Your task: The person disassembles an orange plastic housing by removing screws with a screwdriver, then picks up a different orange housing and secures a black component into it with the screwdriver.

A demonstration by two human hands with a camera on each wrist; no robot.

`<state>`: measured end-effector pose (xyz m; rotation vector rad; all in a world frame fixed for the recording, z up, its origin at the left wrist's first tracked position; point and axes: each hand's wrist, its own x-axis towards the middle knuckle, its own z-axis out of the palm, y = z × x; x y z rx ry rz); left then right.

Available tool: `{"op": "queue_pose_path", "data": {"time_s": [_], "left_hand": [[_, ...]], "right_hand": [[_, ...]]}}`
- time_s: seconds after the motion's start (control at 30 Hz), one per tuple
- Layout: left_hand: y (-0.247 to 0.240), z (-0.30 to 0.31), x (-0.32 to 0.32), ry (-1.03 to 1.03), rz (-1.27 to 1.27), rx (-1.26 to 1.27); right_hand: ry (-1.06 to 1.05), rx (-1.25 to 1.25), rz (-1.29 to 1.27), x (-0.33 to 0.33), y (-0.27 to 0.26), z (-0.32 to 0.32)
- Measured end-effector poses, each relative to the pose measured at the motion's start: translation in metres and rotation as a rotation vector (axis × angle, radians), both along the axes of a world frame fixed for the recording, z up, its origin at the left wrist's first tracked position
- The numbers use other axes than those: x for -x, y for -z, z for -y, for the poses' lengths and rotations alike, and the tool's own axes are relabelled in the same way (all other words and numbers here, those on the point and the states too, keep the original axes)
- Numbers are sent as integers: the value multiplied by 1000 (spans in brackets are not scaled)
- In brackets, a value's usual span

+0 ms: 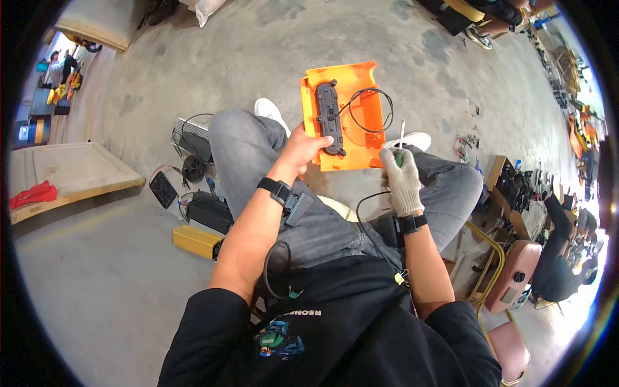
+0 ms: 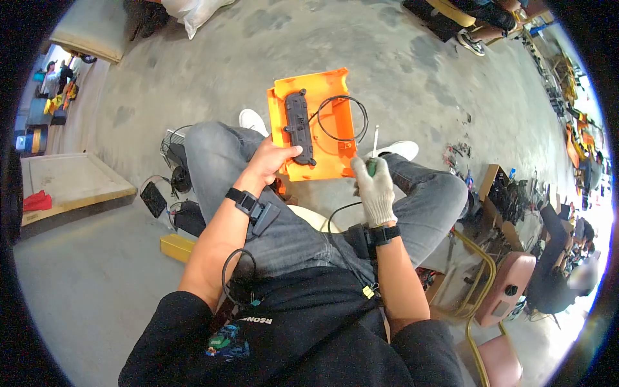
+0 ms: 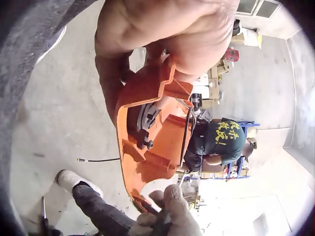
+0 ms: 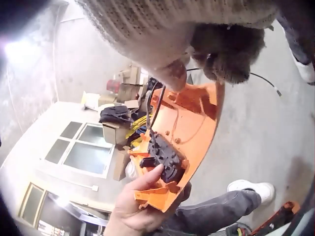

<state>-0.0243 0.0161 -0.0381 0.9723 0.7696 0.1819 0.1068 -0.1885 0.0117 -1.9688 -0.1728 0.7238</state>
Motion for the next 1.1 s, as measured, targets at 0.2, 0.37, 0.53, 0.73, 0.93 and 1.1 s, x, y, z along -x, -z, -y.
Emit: {"op": "queue_pose_path", "data": {"time_s": [0.2, 0.37, 0.53, 0.73, 0.93, 1.1], "left_hand": [[-13, -2, 2, -23, 26, 159], [-8, -3, 6, 57, 53, 238], [7, -1, 8, 158, 1, 229], [10, 5, 11, 138, -108, 232], [14, 7, 11, 127, -114, 147], [15, 8, 9, 63, -117, -17]], "right_hand": [[-64, -280, -415, -11, 7, 6], [1, -326, -429, -14, 13, 6], [114, -361, -414, -13, 12, 7], [134, -383, -393, -12, 4, 5], [148, -410, -389, -11, 2, 3], [174, -393, -329, -14, 4, 7]]}}
